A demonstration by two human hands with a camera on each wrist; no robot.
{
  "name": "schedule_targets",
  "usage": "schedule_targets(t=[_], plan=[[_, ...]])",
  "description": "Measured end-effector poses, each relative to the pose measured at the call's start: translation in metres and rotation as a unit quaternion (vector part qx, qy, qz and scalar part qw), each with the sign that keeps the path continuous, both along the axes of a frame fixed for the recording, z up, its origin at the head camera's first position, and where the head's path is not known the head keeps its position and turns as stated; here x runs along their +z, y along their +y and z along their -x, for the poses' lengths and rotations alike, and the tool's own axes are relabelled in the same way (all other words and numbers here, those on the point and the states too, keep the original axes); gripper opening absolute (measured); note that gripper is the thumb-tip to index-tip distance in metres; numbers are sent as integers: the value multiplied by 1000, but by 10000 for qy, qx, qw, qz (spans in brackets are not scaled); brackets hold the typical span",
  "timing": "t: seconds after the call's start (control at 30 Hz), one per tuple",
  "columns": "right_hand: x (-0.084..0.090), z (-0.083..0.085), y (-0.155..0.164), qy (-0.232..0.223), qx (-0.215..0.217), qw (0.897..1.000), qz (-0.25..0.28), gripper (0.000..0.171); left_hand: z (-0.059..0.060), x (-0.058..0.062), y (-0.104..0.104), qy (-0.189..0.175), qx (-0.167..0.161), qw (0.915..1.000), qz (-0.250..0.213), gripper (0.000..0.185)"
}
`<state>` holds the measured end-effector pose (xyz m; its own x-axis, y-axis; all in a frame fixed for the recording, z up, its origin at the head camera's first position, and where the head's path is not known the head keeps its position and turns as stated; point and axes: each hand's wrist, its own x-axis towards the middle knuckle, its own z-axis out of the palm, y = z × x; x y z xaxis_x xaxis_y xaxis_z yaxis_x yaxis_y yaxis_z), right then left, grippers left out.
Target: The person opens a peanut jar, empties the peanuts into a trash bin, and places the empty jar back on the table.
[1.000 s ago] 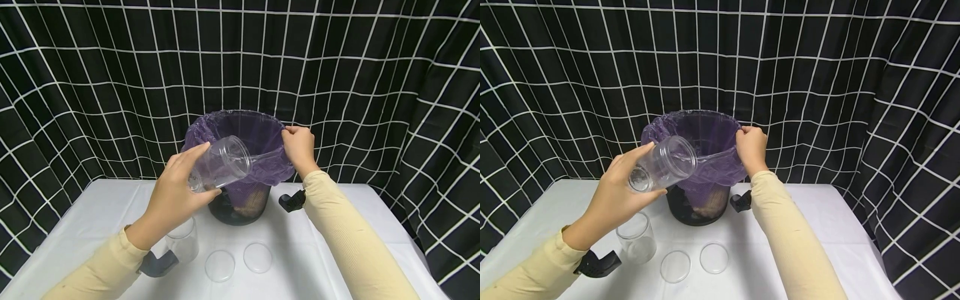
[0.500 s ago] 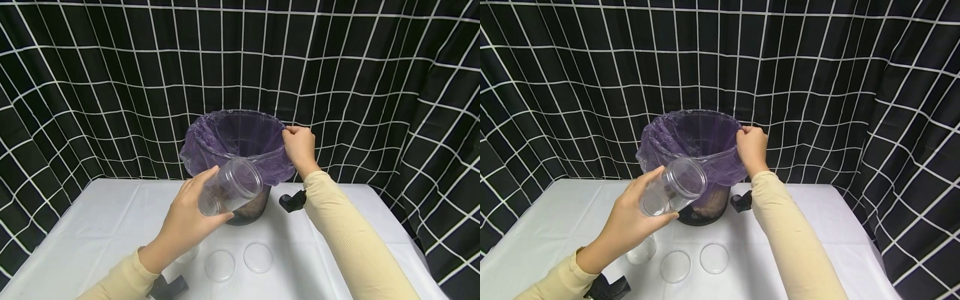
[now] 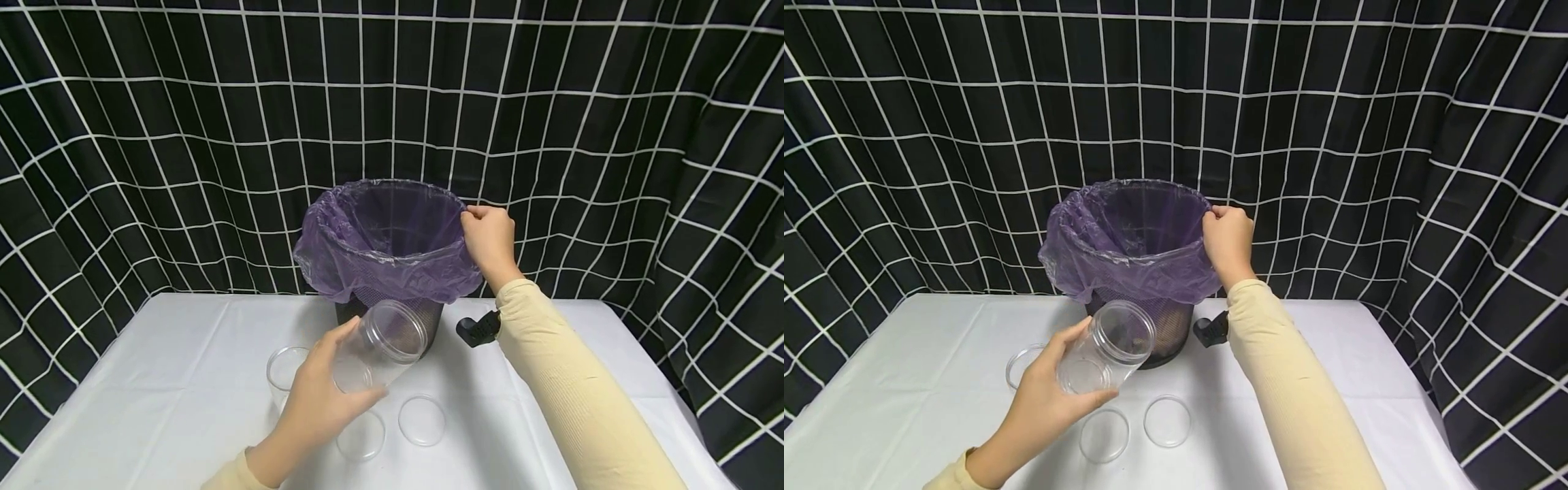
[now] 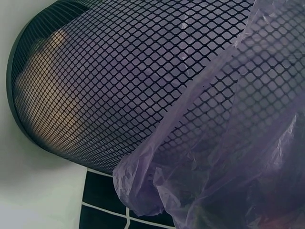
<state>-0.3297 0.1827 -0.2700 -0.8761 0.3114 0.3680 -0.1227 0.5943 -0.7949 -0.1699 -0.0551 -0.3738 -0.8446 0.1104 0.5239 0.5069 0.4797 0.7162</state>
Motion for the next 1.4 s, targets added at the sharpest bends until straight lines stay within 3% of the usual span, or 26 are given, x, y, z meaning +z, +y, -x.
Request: schedule_targets(t=[0.2, 0.43, 0.73, 1.0, 1.4], plan=[[1, 0, -1, -2, -7, 10000, 6, 35, -5, -24, 6, -602, 109, 9977, -288, 86], [1, -1, -1, -21, 12, 10000, 26, 35, -10, -47, 15, -1247, -26, 9902, -624, 86], [2, -1, 0, 29, -28, 10000, -14, 35, -18, -79, 28, -1572, -244, 9831, -908, 85], [1, 1, 0, 14, 4, 10000, -30, 35, -28, -89, 38, -1372, 70, 9884, -646, 86], [1, 0, -1, 17, -33, 10000, -23, 35, -33, -99, 48, -2104, -184, 9704, -1171, 83]])
